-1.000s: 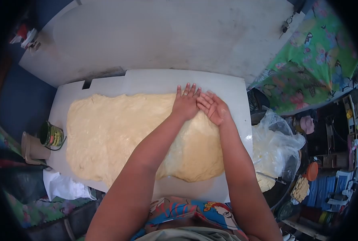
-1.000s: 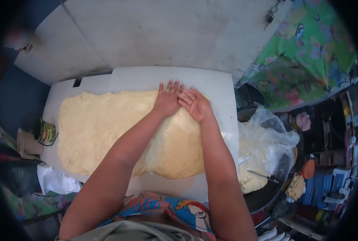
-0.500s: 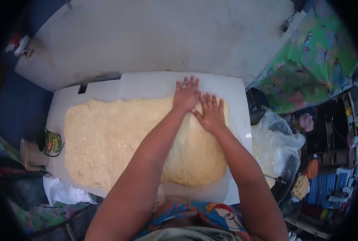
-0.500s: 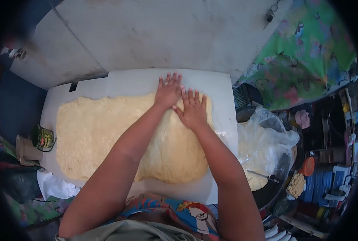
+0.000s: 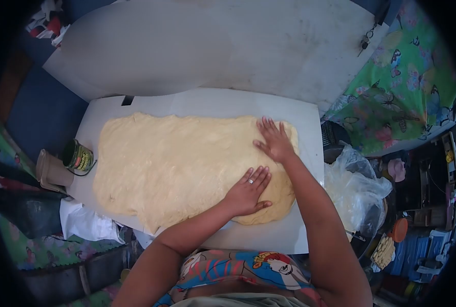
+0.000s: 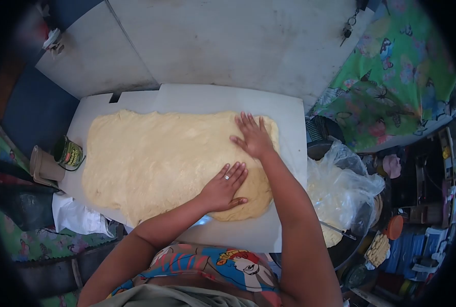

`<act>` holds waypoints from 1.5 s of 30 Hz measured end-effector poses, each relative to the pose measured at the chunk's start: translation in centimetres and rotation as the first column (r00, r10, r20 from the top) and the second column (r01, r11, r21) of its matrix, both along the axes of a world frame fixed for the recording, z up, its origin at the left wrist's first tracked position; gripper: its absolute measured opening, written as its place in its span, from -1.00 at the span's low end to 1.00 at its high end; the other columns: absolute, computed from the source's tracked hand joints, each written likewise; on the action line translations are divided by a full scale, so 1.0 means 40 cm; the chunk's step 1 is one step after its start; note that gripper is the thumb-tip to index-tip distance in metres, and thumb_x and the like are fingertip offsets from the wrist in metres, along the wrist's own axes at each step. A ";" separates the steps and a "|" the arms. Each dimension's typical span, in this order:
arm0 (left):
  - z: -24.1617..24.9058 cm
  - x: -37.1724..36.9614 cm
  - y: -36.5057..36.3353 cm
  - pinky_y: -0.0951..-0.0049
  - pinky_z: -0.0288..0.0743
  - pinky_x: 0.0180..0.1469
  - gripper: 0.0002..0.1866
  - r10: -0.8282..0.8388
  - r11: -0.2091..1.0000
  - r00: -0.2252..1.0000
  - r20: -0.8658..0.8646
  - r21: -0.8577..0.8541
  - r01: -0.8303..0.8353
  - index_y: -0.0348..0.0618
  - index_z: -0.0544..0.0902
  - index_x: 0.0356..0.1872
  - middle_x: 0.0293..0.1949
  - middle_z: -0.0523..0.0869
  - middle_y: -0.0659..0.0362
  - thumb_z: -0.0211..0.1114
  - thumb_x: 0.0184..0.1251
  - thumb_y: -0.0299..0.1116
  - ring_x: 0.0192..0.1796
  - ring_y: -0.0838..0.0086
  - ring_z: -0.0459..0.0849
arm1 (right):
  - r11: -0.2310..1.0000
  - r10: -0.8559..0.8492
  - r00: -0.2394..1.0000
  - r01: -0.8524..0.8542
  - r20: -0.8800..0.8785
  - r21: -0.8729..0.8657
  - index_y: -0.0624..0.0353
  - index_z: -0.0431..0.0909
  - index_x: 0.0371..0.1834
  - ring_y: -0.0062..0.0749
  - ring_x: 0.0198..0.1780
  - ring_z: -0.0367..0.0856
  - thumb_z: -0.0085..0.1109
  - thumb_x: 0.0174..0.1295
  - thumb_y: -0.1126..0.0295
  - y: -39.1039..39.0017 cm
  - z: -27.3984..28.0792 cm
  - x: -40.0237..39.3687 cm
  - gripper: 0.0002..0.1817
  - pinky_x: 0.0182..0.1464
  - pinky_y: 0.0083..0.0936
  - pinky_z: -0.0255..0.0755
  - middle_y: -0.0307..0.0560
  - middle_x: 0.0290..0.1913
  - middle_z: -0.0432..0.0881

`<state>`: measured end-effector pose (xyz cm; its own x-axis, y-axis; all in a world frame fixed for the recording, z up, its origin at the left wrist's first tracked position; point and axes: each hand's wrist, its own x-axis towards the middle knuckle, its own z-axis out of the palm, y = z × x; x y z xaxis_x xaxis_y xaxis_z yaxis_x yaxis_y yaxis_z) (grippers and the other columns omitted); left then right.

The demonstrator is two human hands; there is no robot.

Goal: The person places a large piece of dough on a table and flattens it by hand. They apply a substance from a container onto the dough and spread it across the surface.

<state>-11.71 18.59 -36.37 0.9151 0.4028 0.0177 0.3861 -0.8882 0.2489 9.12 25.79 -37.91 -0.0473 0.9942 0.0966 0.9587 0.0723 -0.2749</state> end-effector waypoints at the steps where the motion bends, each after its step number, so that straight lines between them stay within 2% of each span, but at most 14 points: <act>1: -0.003 -0.009 -0.016 0.14 -0.27 0.51 -0.11 -0.044 0.999 0.999 0.018 -0.018 0.044 -0.37 0.05 0.41 0.45 0.05 -0.15 -0.19 0.36 0.27 0.52 0.14 -0.05 | 0.993 0.083 0.996 -0.082 0.012 -0.087 0.15 -0.06 0.50 -0.08 0.54 -0.16 -0.31 0.38 -0.15 -0.054 0.011 -0.018 -0.23 0.49 -0.03 -0.37 0.12 0.52 -0.06; 15: 0.005 -0.143 -0.086 0.19 -0.23 0.50 -0.14 -0.265 0.927 0.964 0.038 -0.264 0.265 -0.29 0.04 0.44 0.46 0.09 -0.07 -0.05 0.36 0.21 0.52 0.18 -0.01 | 0.974 -0.208 0.974 0.215 0.091 -0.076 0.08 0.07 0.47 -0.13 0.52 -0.03 -0.30 0.40 -0.05 -0.516 0.013 -0.123 -0.33 0.49 -0.09 -0.28 0.02 0.49 0.07; 17: 0.011 -0.178 -0.030 0.22 -0.09 0.48 -0.33 0.323 0.325 0.895 0.307 -0.924 0.200 -0.28 0.25 0.36 0.42 0.19 -0.10 0.02 0.41 0.02 0.49 0.13 0.07 | 0.963 -0.185 0.982 0.191 0.046 -0.190 0.07 0.07 0.47 -0.12 0.52 -0.04 -0.25 0.39 -0.06 -0.521 0.045 -0.109 -0.33 0.49 -0.06 -0.29 0.03 0.49 0.07; 19: 0.060 -0.218 0.027 0.25 0.01 0.46 -0.43 0.461 0.609 0.805 0.372 -0.793 0.018 -0.26 0.33 0.32 0.38 0.27 -0.11 0.10 0.41 -0.12 0.48 0.12 0.10 | 0.939 -0.164 0.986 0.155 -0.003 -0.307 0.07 0.08 0.47 -0.11 0.52 -0.04 -0.20 0.38 -0.06 -0.513 0.146 -0.094 -0.32 0.48 -0.03 -0.29 0.03 0.49 0.07; 21: 0.125 -0.254 0.064 0.20 -0.03 0.46 -0.41 0.523 0.816 0.723 0.451 -0.511 -0.271 -0.28 0.31 0.33 0.34 0.33 -0.13 0.12 0.39 -0.15 0.48 0.09 0.11 | 0.852 -0.374 0.819 0.119 -0.435 -0.510 0.13 0.10 0.45 -0.07 0.52 -0.06 -0.07 0.34 -0.04 -0.503 0.341 -0.094 -0.28 0.47 0.03 -0.29 0.10 0.48 0.06; 23: 0.123 -0.251 0.082 0.15 -0.07 0.47 -0.39 0.559 0.828 0.705 0.436 -0.348 -0.440 -0.28 0.28 0.34 0.35 0.30 -0.13 0.08 0.40 -0.10 0.48 0.07 0.10 | 0.942 -0.156 0.801 0.296 -0.578 0.156 0.19 0.11 0.44 -0.06 0.52 -0.07 0.01 0.31 0.00 -0.505 0.402 -0.132 -0.26 0.47 0.03 -0.33 0.18 0.47 0.06; 26: -0.002 -0.212 0.035 0.06 -0.14 0.47 -0.33 0.502 0.850 0.822 0.267 0.024 -0.527 -0.27 0.20 0.38 0.40 0.22 -0.11 -0.03 0.42 0.01 0.49 0.06 0.06 | 0.734 -0.124 0.956 0.270 -0.268 0.624 0.25 0.08 0.44 -0.08 0.53 -0.11 -0.02 0.32 -0.02 -0.450 0.390 -0.191 -0.24 0.48 0.01 -0.38 0.22 0.47 0.04; 27: -0.044 -0.198 0.007 0.01 -0.18 0.47 -0.29 0.414 0.891 0.909 0.058 0.182 -0.417 -0.26 0.16 0.40 0.42 0.17 -0.10 -0.10 0.43 0.07 0.49 0.06 0.04 | 0.866 -0.198 0.964 0.257 -0.179 0.428 0.24 0.07 0.45 -0.09 0.54 -0.13 -0.06 0.32 -0.05 -0.413 0.288 -0.223 -0.23 0.48 0.02 -0.40 0.20 0.48 0.02; 30: -0.012 -0.195 -0.054 0.00 -0.22 0.48 -0.21 0.440 0.893 0.898 0.030 0.094 -0.440 -0.21 0.06 0.45 0.47 0.04 -0.06 -0.14 0.39 0.17 0.52 0.11 -0.03 | 0.979 -0.194 0.981 0.195 0.030 -0.063 0.23 -0.01 0.47 -0.11 0.55 -0.19 -0.20 0.33 -0.15 -0.400 0.019 -0.271 -0.18 0.47 0.06 -0.44 0.17 0.51 -0.04; 35: -0.033 -0.248 -0.135 0.03 -0.24 0.49 -0.16 0.284 0.953 0.959 0.001 0.113 -0.282 -0.23 0.04 0.45 0.47 0.04 -0.10 -0.14 0.36 0.23 0.52 0.10 -0.03 | 0.991 -0.090 0.993 0.097 0.078 -0.094 0.19 -0.07 0.50 -0.06 0.55 -0.22 -0.20 0.28 -0.26 -0.391 0.057 -0.242 -0.09 0.47 0.07 -0.43 0.20 0.52 -0.11; 37: -0.007 -0.286 -0.183 0.03 -0.24 0.49 -0.17 0.110 0.994 0.994 0.000 -0.024 -0.110 -0.26 0.09 0.43 0.47 0.02 -0.10 -0.13 0.37 0.23 0.51 0.09 -0.03 | 0.846 -0.067 0.997 0.071 0.027 -0.528 0.18 -0.06 0.49 -0.02 0.55 -0.23 -0.05 0.24 -0.23 -0.366 0.170 -0.256 -0.07 0.47 0.04 -0.34 0.21 0.52 -0.13; 40: 0.003 -0.352 -0.203 0.05 -0.17 0.48 -0.21 -0.032 0.972 0.998 0.047 -0.229 0.042 -0.23 0.15 0.41 0.45 0.11 -0.08 -0.05 0.37 0.18 0.51 0.07 -0.02 | 0.999 0.029 0.833 -0.040 -0.552 -0.008 0.22 -0.02 0.47 -0.05 0.53 -0.13 0.15 0.25 0.00 -0.306 0.283 -0.248 -0.14 0.49 -0.27 -0.16 0.21 0.50 -0.05; 43: 0.059 -0.437 -0.180 0.08 -0.08 0.47 -0.31 0.095 0.764 0.960 0.263 -0.638 0.099 -0.21 0.27 0.36 0.40 0.24 -0.08 0.09 0.36 0.06 0.50 0.06 0.03 | 0.942 0.021 0.795 0.187 -0.606 0.278 0.25 0.05 0.45 -0.05 0.50 0.00 0.13 0.28 0.05 -0.172 0.381 -0.264 -0.20 0.46 -0.31 -0.07 0.22 0.46 0.09; 45: 0.094 -0.506 -0.163 0.11 -0.05 0.46 -0.35 0.146 0.810 0.954 0.263 -0.585 0.038 -0.20 0.32 0.33 0.38 0.27 -0.07 0.12 0.35 0.02 0.49 0.06 0.06 | 0.920 -0.023 0.759 0.270 -0.650 0.283 0.26 0.07 0.44 -0.04 0.49 0.03 0.13 0.28 0.07 -0.087 0.320 -0.275 -0.22 0.46 -0.30 -0.05 0.22 0.44 0.12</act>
<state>-31.96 12.05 -32.63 0.8826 0.4698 0.0185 0.2606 -0.5216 0.8124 -1.89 22.30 -25.13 0.2901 0.8781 0.3805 0.5848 0.1520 -0.7968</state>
